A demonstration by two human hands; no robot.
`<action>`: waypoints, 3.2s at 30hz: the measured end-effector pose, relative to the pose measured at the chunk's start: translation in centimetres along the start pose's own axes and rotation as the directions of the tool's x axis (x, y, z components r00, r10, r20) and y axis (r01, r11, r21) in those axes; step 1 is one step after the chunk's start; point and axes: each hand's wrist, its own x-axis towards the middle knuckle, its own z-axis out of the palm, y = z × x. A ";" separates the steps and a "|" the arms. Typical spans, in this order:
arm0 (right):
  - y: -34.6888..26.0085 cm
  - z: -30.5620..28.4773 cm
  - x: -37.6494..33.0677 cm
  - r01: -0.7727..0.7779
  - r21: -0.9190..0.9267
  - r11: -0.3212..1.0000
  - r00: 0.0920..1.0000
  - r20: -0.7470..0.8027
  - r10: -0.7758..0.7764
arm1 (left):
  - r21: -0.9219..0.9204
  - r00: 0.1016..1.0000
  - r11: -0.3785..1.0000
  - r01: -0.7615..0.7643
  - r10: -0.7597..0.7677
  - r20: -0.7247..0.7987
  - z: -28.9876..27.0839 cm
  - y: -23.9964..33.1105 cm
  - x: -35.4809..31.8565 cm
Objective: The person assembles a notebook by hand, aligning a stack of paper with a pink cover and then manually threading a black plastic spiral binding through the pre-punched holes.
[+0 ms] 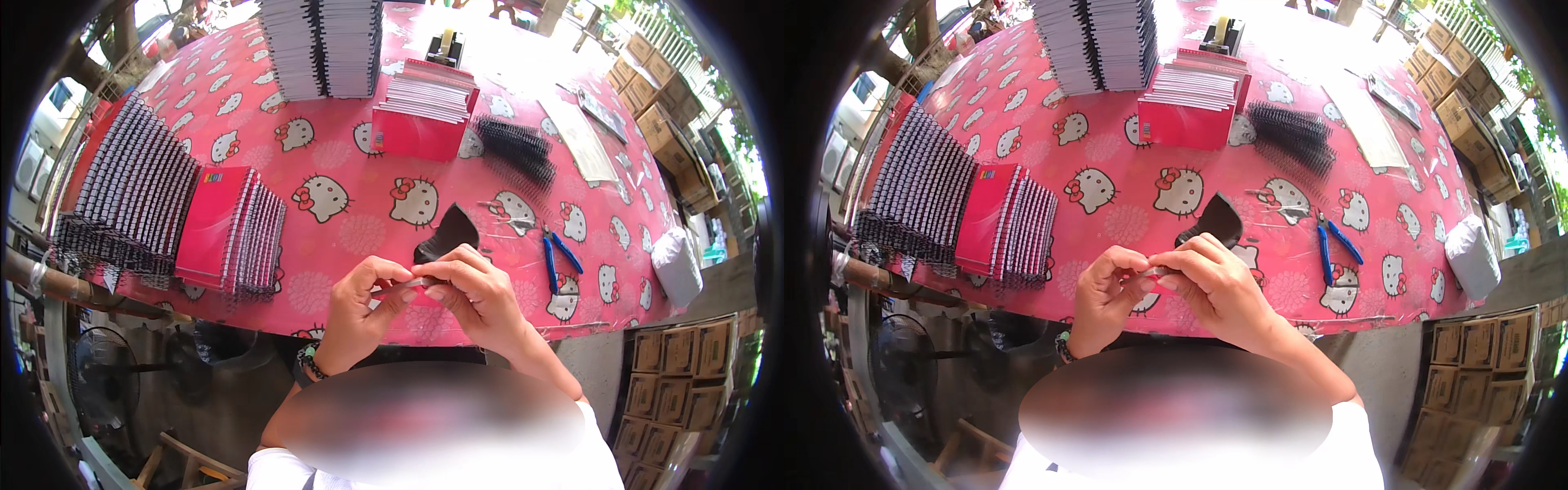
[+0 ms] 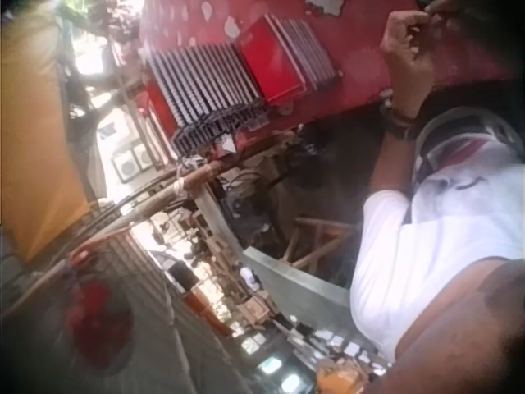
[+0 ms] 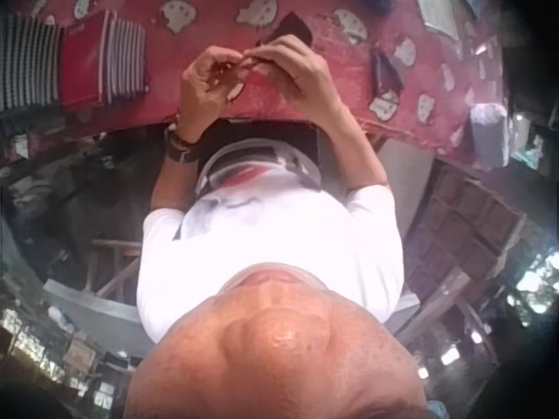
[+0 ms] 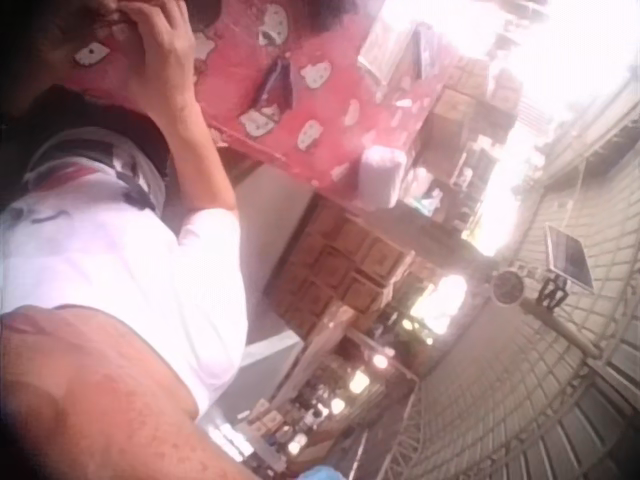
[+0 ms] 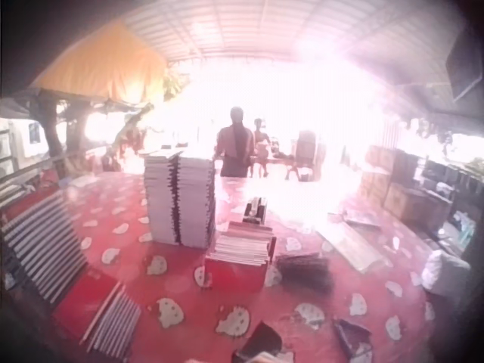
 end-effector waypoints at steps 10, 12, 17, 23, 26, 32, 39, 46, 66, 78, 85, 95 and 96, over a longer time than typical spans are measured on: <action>0.2 1.2 -0.1 0.076 0.149 0.986 0.986 -0.160 -0.052 | 0.174 0.973 0.975 -0.134 0.163 -0.165 0.4 1.8 -0.4; 0.2 1.3 0.1 0.120 0.120 0.986 0.979 -0.182 -0.097 | 0.238 0.969 0.961 -0.143 0.185 -0.164 0.4 2.4 -0.4; -0.2 1.5 1.0 0.146 0.055 0.988 0.980 -0.146 -0.137 | 0.285 0.958 0.944 -0.165 0.222 -0.182 -0.1 3.3 -1.0; -1.4 1.8 2.0 0.146 0.076 0.986 0.989 -0.008 -0.146 | 0.211 0.963 0.974 -0.079 0.129 -0.235 -1.2 3.7 -1.5; -1.6 2.5 2.7 0.151 0.097 0.984 0.986 0.051 -0.157 | 0.191 0.961 0.981 -0.041 0.091 -0.261 -2.0 3.6 -1.8; -2.1 2.3 3.8 0.073 0.071 0.995 0.977 0.197 -0.086 | 0.334 0.934 0.940 -0.067 0.178 -0.311 -4.5 5.1 -1.8; 5.5 -0.4 1.8 -0.018 -0.593 0.805 0.958 0.220 0.184 | 0.526 0.619 0.850 0.002 0.412 -0.668 -13.3 5.1 -1.4; 6.5 -2.3 1.3 -0.148 -0.595 0.790 0.919 0.213 0.332 | 0.655 0.624 0.478 0.585 0.250 -0.740 -13.5 5.6 -2.9; 10.6 -1.6 11.1 0.112 -0.405 0.908 0.956 -0.207 -0.210 | 0.614 0.809 0.753 -0.236 0.502 -0.306 -3.8 3.4 1.2; 4.0 1.8 -0.6 0.032 -0.170 0.985 0.984 0.178 -0.001 | 0.745 0.965 0.651 -0.144 0.260 -0.041 -1.9 0.3 -0.9; 5.5 -2.2 2.5 0.087 -0.012 0.996 0.970 0.230 -0.082 | 0.759 0.924 0.553 -0.343 0.342 0.168 -0.2 0.2 -0.3; 17.8 -7.6 2.4 -0.327 -0.681 0.656 0.944 -0.199 0.264 | 0.764 0.921 0.534 -0.363 0.332 0.205 0.5 0.0 1.5; 18.5 -7.5 2.5 -0.309 -0.692 0.652 0.951 -0.212 0.226 | 0.775 0.932 0.538 -0.332 0.313 0.182 0.6 -0.2 1.5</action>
